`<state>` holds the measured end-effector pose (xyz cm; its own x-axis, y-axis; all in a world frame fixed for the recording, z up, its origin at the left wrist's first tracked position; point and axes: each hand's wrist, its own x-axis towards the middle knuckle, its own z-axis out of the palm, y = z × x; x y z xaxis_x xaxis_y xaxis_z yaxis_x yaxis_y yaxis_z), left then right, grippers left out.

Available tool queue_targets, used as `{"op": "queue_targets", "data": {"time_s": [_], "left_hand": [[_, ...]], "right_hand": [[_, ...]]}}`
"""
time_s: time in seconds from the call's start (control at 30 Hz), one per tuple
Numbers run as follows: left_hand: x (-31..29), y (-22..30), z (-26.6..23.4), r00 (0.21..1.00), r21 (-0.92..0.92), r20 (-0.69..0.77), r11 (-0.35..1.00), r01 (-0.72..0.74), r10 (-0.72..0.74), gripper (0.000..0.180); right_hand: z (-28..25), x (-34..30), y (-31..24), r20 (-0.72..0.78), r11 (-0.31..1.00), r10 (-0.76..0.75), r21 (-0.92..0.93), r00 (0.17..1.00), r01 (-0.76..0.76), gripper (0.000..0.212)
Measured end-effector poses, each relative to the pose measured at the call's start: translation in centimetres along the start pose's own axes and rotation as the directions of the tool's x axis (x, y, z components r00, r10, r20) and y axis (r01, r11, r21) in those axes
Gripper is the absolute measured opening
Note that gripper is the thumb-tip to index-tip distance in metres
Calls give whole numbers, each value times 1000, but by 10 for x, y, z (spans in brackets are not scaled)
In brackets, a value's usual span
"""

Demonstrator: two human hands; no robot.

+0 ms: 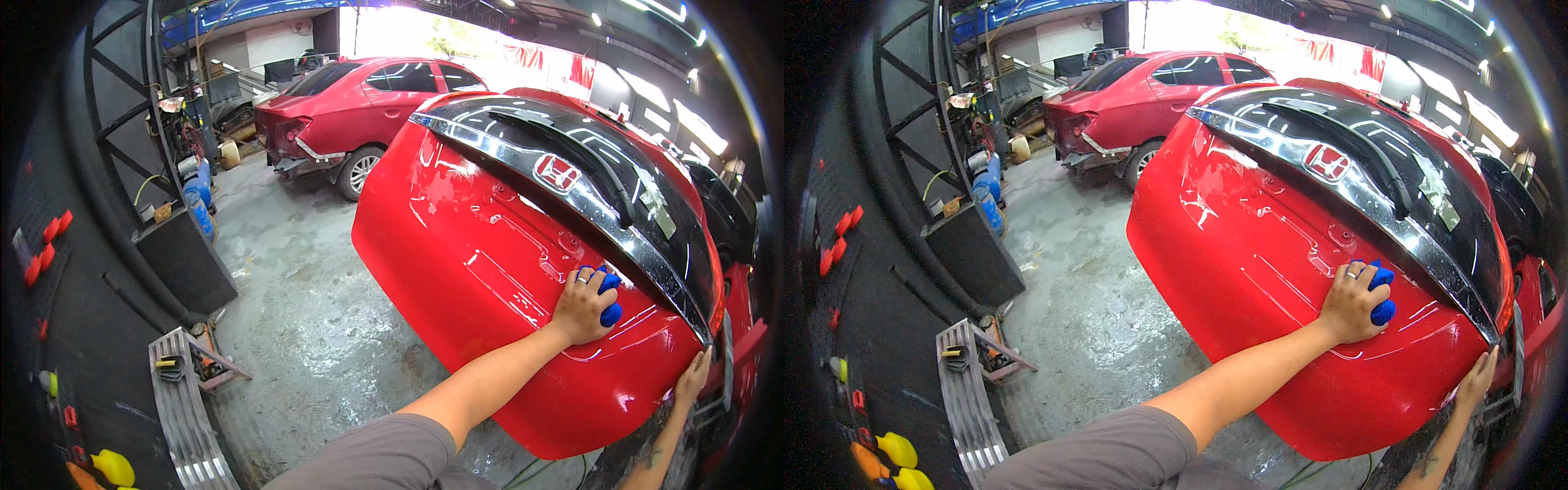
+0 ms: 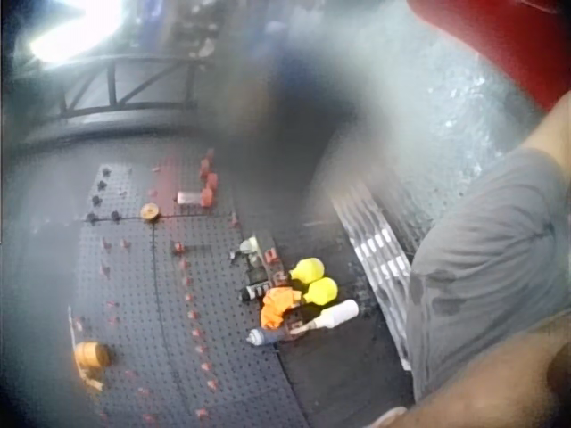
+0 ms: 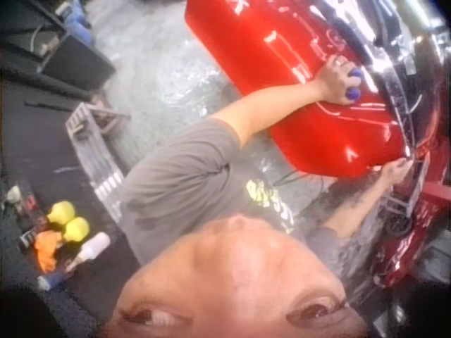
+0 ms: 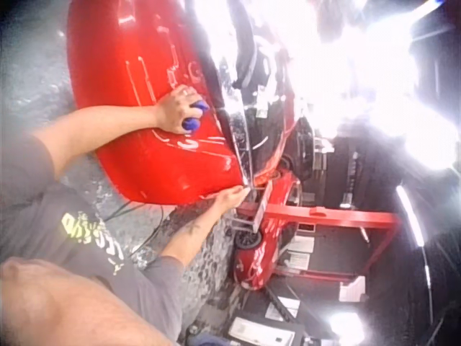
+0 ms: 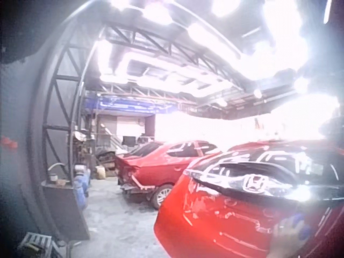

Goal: The person uses a blue cloth and a small abrasive pad to rub the rear trunk lid of a red car. They repeatedly wipe the surface in circular and linear motions, occasionally dipping the cloth into a bucket of water to wet it before resuming polishing.

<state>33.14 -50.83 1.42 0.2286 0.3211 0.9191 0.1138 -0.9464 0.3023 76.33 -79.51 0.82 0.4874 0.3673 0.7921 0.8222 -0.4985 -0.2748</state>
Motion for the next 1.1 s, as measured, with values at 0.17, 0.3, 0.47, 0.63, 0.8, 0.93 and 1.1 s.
{"op": "queue_targets", "data": {"time_s": [0.17,0.3,0.47,0.63,0.8,0.93,1.1], "left_hand": [[-4,1,-1,1000,28,-14,1000,-3,3,41],[-3,-4,-7,1000,54,4,998,-13,13,38],[1,5,-2,999,52,-29,998,-21,22,36],[2,2,-6,1000,62,-1,998,-10,10,39],[0,3,-8,1000,60,17,998,-6,5,39],[-3,5,-4,1000,61,11,998,4,-5,41],[-2,5,-2,998,45,-33,998,-52,53,76]], "right_hand": [[15,-56,-46,-4,987,-132,-90,991,131,55],[-18,-167,-206,210,971,-227,-23,951,237,56],[-17,-117,-110,101,979,-44,-195,994,64,60],[-1,-135,-123,100,987,-57,-141,993,71,59],[-47,-199,-235,339,916,-323,-123,884,382,66],[-30,-120,-145,204,982,-27,-176,979,64,69],[-31,-178,-202,236,953,-129,-239,963,186,94]]}}
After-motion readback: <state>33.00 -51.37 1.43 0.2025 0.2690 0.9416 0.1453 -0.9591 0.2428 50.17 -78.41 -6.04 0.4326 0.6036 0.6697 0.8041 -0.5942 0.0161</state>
